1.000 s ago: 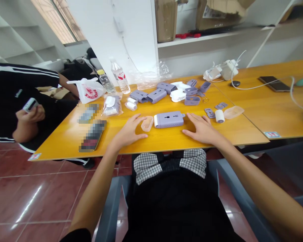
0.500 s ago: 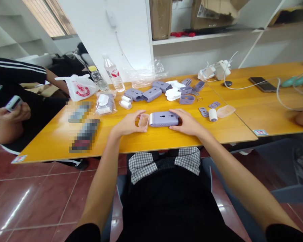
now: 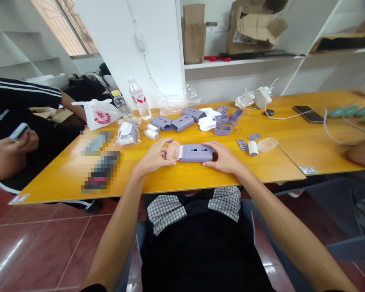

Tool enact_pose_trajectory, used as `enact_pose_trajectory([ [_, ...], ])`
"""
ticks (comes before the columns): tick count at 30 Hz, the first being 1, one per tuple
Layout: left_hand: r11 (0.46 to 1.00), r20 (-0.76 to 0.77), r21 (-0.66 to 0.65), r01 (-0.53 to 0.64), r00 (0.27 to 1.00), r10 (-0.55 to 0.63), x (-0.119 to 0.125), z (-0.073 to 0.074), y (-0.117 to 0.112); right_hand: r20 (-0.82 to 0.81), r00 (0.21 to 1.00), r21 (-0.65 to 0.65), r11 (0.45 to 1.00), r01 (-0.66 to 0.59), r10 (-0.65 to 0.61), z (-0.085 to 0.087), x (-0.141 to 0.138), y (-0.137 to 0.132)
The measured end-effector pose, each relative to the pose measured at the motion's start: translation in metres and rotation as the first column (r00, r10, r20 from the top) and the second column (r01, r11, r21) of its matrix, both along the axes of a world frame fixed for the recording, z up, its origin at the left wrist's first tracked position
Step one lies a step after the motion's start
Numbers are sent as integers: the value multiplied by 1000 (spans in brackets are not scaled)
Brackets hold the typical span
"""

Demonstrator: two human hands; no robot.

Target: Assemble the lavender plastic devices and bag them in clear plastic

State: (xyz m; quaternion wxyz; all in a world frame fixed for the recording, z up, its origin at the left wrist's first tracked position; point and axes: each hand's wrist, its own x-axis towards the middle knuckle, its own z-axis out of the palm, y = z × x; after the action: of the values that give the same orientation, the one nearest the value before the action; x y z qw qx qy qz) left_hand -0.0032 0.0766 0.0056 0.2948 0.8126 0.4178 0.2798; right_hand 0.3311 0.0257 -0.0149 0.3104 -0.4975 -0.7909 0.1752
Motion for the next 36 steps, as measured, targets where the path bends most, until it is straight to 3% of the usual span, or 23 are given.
enact_pose_trajectory([
  [4,985,-17,168,-33,999,36,-6,7,2,-13,1000,-1,1000,3,-3,0,0,-1],
  [6,982,-55,190,-20,998,31,-8,9,2,-15,1000,-7,1000,6,-6,1,-1,-1],
  [14,996,-161,80,35,987,-22,0,6,0,-29,999,15,1000,-16,16,1,-2,-1],
  [25,992,-32,-115,57,998,-61,5,8,-9,-30,999,12,1000,-18,19,-10,0,3],
  [36,995,-80,-60,78,993,-83,10,9,-11,12,999,1,999,-38,38,-7,1,2],
])
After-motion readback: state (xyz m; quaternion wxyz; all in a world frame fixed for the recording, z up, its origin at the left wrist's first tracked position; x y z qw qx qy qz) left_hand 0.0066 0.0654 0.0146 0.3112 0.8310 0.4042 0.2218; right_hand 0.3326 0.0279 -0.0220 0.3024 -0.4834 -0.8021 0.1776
